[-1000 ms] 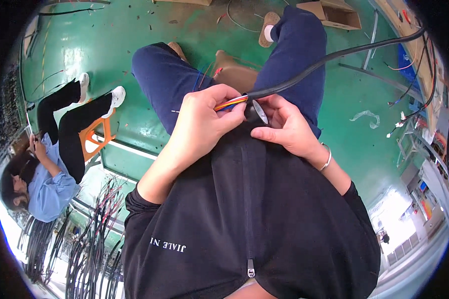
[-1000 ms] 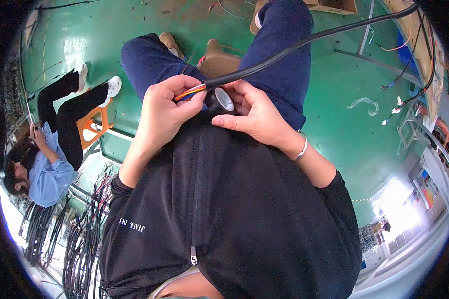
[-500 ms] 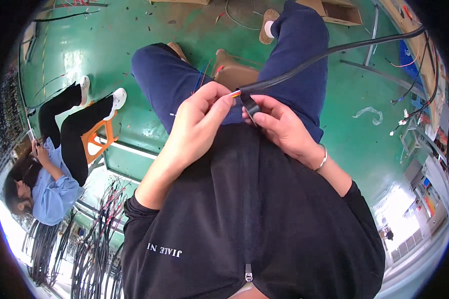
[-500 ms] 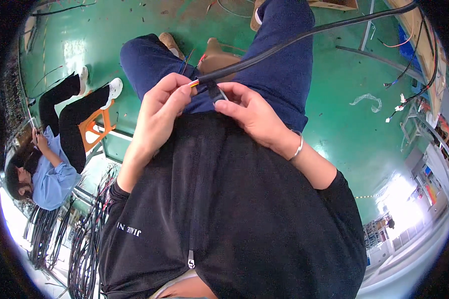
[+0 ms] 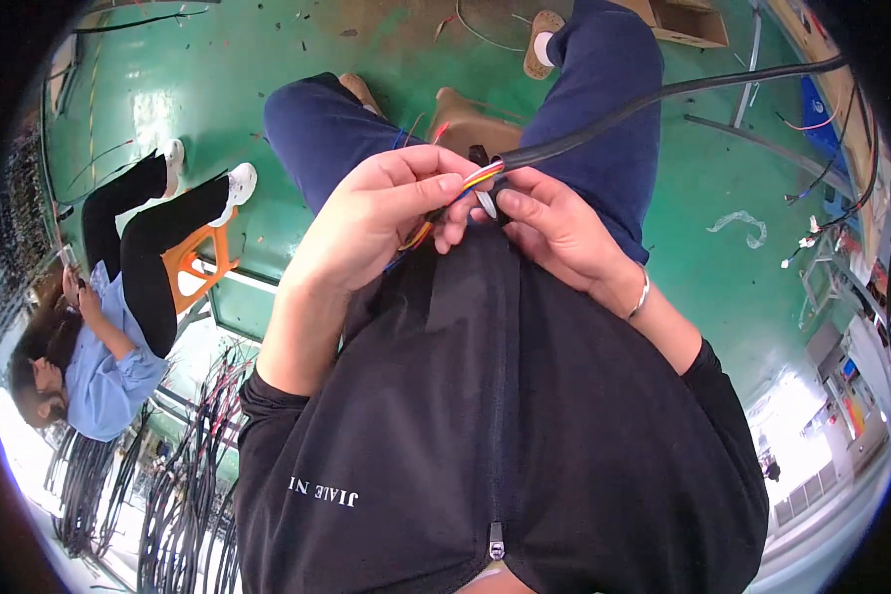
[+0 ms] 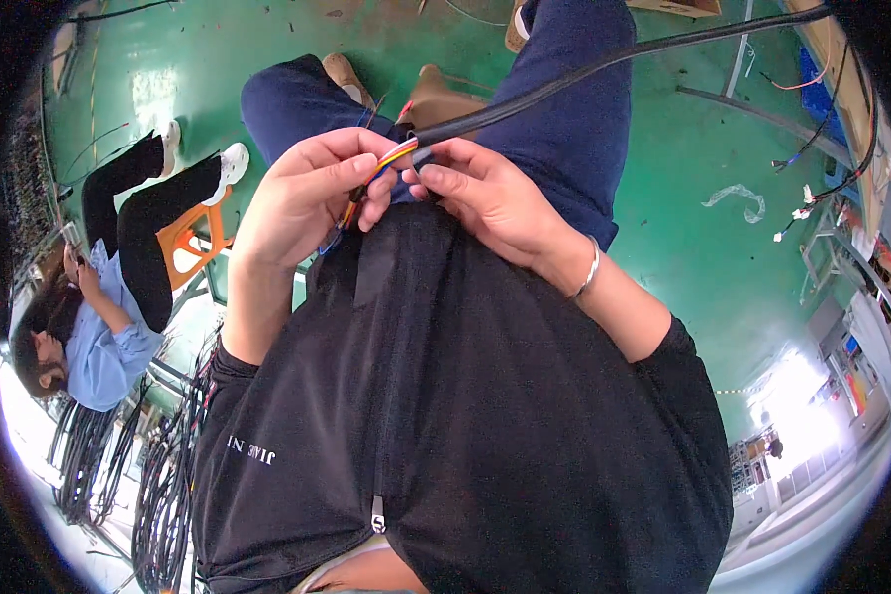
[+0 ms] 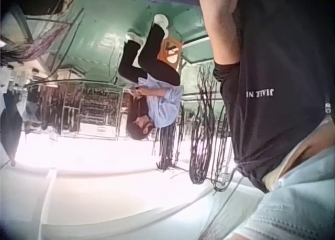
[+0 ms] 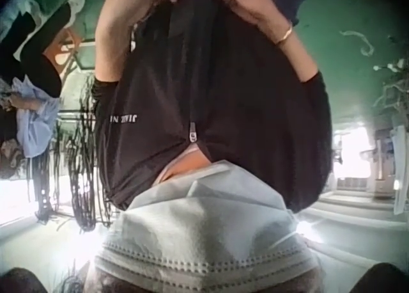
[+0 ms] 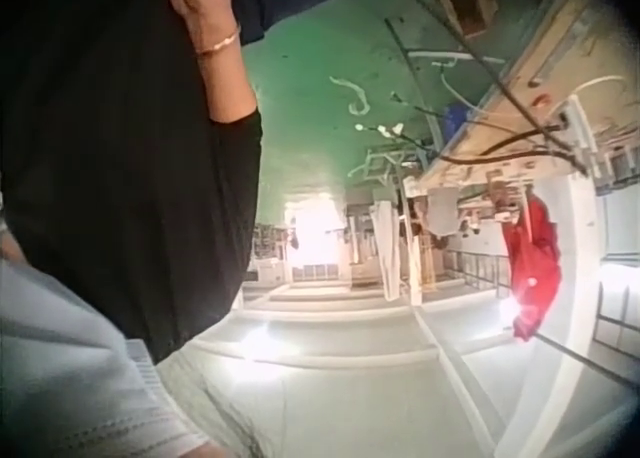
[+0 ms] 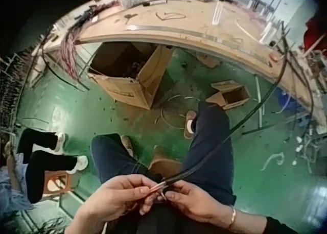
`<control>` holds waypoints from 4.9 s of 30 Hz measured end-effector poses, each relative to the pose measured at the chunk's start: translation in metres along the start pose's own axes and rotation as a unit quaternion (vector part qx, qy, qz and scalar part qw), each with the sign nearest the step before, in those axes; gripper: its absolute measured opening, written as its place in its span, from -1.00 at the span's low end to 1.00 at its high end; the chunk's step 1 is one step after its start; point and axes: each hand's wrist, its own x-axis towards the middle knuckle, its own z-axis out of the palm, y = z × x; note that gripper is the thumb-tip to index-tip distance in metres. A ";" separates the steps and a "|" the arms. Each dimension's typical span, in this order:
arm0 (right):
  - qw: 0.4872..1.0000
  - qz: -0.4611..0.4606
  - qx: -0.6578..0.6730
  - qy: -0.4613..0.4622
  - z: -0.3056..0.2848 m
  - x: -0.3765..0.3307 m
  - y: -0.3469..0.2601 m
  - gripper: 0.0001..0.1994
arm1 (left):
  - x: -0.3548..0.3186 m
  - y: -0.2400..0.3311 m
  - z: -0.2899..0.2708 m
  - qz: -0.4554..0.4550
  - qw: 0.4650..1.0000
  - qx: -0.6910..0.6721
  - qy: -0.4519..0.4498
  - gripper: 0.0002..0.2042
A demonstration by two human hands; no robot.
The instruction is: Assembling a wire harness by measuring wire length and bundling them together with electrical tape.
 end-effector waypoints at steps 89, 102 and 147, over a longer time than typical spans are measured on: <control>0.987 -0.120 -0.086 0.068 -0.030 -0.029 0.010 -0.43 | 0.067 -0.045 0.029 0.225 0.885 0.389 0.123 -0.85; 0.970 -0.164 0.040 0.173 0.025 -0.065 -0.001 -0.45 | 0.054 -0.073 0.009 0.505 0.678 0.532 0.050 -0.75; 0.921 -0.319 -0.201 0.093 -0.017 -0.035 0.035 -0.51 | 0.028 -0.045 0.055 0.214 0.852 0.477 0.000 -0.82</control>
